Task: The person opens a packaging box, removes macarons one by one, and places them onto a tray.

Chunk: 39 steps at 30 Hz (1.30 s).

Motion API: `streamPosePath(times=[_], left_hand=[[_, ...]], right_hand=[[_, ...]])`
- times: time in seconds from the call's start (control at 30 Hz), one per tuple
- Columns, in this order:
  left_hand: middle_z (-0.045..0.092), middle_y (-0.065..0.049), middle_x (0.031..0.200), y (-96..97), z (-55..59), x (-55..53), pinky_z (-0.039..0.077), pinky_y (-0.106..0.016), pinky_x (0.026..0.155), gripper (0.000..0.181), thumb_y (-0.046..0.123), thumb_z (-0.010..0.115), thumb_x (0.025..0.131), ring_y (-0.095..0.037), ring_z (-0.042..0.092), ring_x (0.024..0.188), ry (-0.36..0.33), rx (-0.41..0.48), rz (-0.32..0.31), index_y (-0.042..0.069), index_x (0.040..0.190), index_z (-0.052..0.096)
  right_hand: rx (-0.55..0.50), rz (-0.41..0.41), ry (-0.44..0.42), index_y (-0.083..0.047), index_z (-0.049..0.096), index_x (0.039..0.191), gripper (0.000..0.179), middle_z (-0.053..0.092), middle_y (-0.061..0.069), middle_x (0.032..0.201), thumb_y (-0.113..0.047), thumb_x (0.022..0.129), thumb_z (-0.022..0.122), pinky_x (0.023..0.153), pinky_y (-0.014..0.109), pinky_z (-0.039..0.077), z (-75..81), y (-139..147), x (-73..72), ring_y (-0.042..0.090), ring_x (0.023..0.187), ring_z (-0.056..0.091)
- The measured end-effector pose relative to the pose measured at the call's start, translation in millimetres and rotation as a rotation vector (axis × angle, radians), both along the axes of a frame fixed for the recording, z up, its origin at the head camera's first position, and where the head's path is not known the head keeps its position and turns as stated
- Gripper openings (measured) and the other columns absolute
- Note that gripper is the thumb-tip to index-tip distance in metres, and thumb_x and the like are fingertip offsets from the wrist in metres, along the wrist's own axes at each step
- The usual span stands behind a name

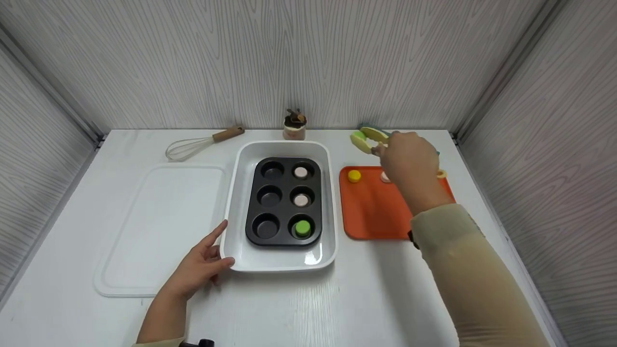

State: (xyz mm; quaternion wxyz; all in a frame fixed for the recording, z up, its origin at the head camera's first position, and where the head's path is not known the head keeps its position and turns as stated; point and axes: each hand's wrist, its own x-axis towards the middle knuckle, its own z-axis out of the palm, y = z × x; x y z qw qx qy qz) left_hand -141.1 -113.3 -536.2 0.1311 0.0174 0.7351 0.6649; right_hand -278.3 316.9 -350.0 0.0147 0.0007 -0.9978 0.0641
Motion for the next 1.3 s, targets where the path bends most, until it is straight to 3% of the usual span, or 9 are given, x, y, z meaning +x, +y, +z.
streamPosePath(times=[0.3, 0.6, 0.9, 1.1, 1.3], left_hand=[[0.060, -0.008, 0.080, 1.0, -0.4, 0.7, 0.046, -0.027, 0.047, 0.096, 0.005, 0.084, 0.088, -0.013, 0.050, 0.061, -0.010, 0.002, 0.016, 0.022, 0.168, 0.034], [0.063, -0.010, 0.083, 1.1, -1.1, 1.2, 0.046, -0.027, 0.047, 0.096, 0.007, 0.084, 0.088, -0.015, 0.053, 0.063, -0.015, -0.017, 0.026, 0.023, 0.168, 0.034], [0.063, -0.009, 0.082, 0.0, 1.2, 2.1, 0.046, -0.026, 0.047, 0.095, 0.005, 0.083, 0.089, -0.015, 0.053, 0.063, -0.006, -0.017, 0.014, 0.021, 0.168, 0.033], [0.060, -0.008, 0.080, -1.0, -0.6, 3.2, 0.047, -0.027, 0.046, 0.095, 0.005, 0.083, 0.089, -0.014, 0.052, 0.062, -0.003, -0.008, 0.009, 0.021, 0.168, 0.033], [0.059, -0.006, 0.079, -1.3, -1.6, 2.8, 0.046, -0.025, 0.046, 0.095, 0.003, 0.081, 0.090, -0.012, 0.050, 0.060, 0.010, 0.032, -0.011, 0.018, 0.169, 0.030]], right_hand=[[-0.002, -0.082, 0.000, 0.000, 0.065, 0.097, 0.047, 0.062, 0.020, 0.085, -0.043, 0.109, 0.050, 0.053, 0.049, 0.046, -21.0, 71.9, 4.6, 0.039, 0.075, 0.057], [-0.017, -0.172, -0.149, 0.007, 0.068, 0.099, 0.061, 0.062, 0.019, 0.081, -0.050, 0.108, 0.049, 0.055, 0.046, 0.047, -48.3, 119.7, 9.4, 0.040, 0.073, 0.056], [-0.049, -0.256, -0.229, 0.009, 0.067, 0.096, 0.059, 0.054, 0.013, 0.073, -0.048, 0.106, 0.057, 0.052, 0.039, 0.047, -74.2, 137.6, 14.5, 0.034, 0.068, 0.053], [-0.075, -0.301, -0.262, 0.009, 0.065, 0.098, 0.060, 0.051, 0.012, 0.072, -0.049, 0.107, 0.056, 0.053, 0.038, 0.047, -80.9, 144.7, 14.3, 0.033, 0.069, 0.052], [-0.060, -0.317, -0.313, 0.013, 0.063, 0.108, 0.071, 0.055, 0.016, 0.082, -0.057, 0.106, 0.051, 0.056, 0.041, 0.049, -80.0, 145.7, 13.4, 0.038, 0.077, 0.055]])
